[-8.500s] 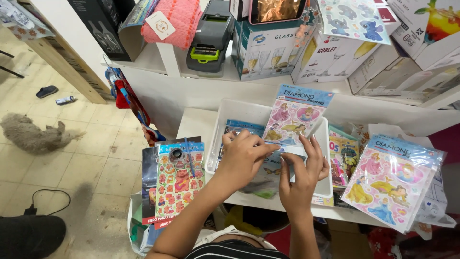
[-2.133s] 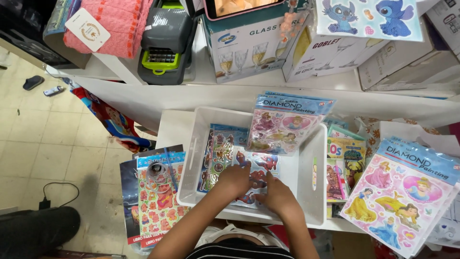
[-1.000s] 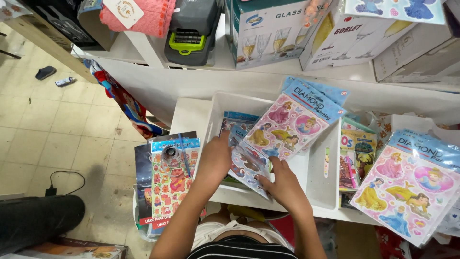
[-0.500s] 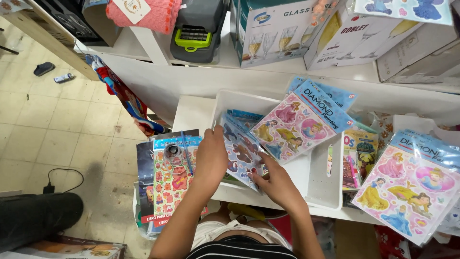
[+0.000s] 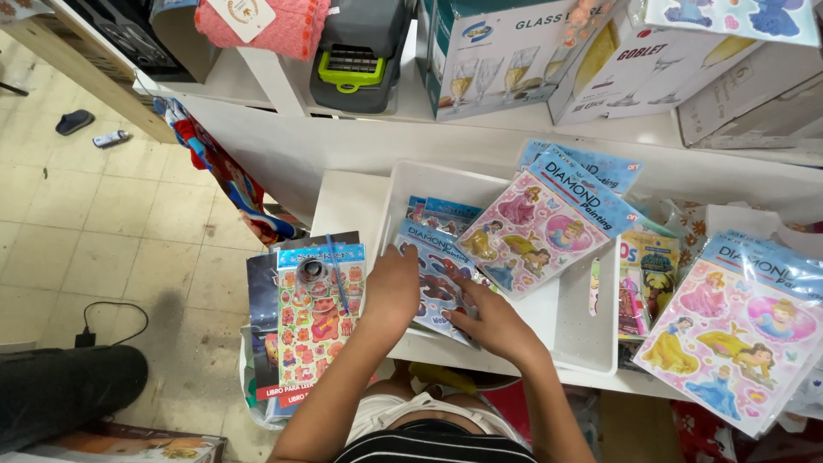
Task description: The person sits on the floor and organizes diamond painting kits and sticker packs. They pick up several kits, place them into a white plastic bin, and arrange them neatly. A small dog is visible nearby but not interacted with.
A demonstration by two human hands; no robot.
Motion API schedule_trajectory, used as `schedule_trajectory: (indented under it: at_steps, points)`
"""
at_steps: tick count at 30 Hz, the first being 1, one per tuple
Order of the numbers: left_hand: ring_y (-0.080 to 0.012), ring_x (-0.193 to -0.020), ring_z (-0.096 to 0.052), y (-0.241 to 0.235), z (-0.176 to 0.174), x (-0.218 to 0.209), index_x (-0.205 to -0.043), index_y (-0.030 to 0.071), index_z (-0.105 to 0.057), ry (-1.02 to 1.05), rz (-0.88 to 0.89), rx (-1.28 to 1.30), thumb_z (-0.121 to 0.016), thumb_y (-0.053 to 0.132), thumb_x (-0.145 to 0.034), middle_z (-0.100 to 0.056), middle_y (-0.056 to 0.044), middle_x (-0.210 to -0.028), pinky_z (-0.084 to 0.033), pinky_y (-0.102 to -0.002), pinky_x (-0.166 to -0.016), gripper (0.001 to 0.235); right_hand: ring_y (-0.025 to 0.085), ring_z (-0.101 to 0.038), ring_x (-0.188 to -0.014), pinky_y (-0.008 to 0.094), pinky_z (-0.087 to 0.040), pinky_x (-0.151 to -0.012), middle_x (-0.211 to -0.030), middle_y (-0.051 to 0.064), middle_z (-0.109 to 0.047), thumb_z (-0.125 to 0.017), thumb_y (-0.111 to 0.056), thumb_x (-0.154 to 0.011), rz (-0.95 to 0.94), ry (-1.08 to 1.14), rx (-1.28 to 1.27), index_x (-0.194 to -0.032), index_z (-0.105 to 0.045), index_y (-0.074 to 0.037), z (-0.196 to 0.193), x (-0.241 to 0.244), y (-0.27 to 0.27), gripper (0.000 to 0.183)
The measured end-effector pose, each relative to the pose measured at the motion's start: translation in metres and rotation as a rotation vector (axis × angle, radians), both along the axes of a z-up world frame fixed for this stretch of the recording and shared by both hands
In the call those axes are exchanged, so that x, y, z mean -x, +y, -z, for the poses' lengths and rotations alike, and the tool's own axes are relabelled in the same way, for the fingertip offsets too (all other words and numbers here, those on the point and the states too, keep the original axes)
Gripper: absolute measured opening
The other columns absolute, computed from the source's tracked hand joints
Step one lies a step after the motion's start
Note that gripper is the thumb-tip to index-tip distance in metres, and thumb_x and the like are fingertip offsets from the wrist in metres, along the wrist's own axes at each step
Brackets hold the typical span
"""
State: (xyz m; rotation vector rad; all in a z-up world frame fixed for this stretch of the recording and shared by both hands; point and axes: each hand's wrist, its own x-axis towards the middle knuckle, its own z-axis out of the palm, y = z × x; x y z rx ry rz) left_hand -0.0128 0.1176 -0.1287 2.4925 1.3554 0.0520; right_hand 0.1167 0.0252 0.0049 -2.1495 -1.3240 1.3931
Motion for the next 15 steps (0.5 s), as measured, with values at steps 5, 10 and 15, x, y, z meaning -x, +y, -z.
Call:
schedule_trajectory:
  at_steps: [5,10,15]
  points:
    - [-0.0405,-0.088,-0.071,0.0,-0.047,0.001,-0.125,-0.005,-0.061,-0.048,-0.027,0.084,-0.077,-0.011,-0.071,-0.063,-0.024,-0.102,-0.064,-0.048,-0.068,0.057,0.043,-0.07,-0.106,0.051,-0.058,-0.086,-0.131,0.023,-0.067,-0.069,-0.023,-0.092,0.116,0.004,-0.057,-0.152,-0.048,-0.008,0.044,-0.015,-0.016,0.065]
    - [-0.044,-0.086,-0.074,-0.001,-0.118,0.008,-0.135,-0.01,-0.055,-0.182,-0.143,0.133,-0.061,-0.012,-0.086,-0.064,-0.028,-0.101,-0.064,-0.051,-0.068,0.049,0.035,-0.074,-0.072,0.041,-0.06,-0.056,-0.108,0.024,-0.069,-0.074,-0.013,-0.089,0.355,0.163,-0.165,-0.144,-0.055,-0.004,0.059,-0.032,-0.028,0.059]
    - [-0.052,-0.09,-0.072,0.0,-0.135,0.007,-0.137,-0.01,-0.054,-0.484,-0.058,0.162,-0.062,-0.005,-0.091,-0.064,-0.033,-0.105,-0.063,-0.054,-0.07,0.046,0.02,-0.058,-0.045,0.032,-0.049,-0.033,-0.079,0.01,-0.05,-0.079,0.002,-0.08,0.677,0.262,-0.489,-0.125,-0.061,0.0,0.08,-0.05,-0.045,0.049]
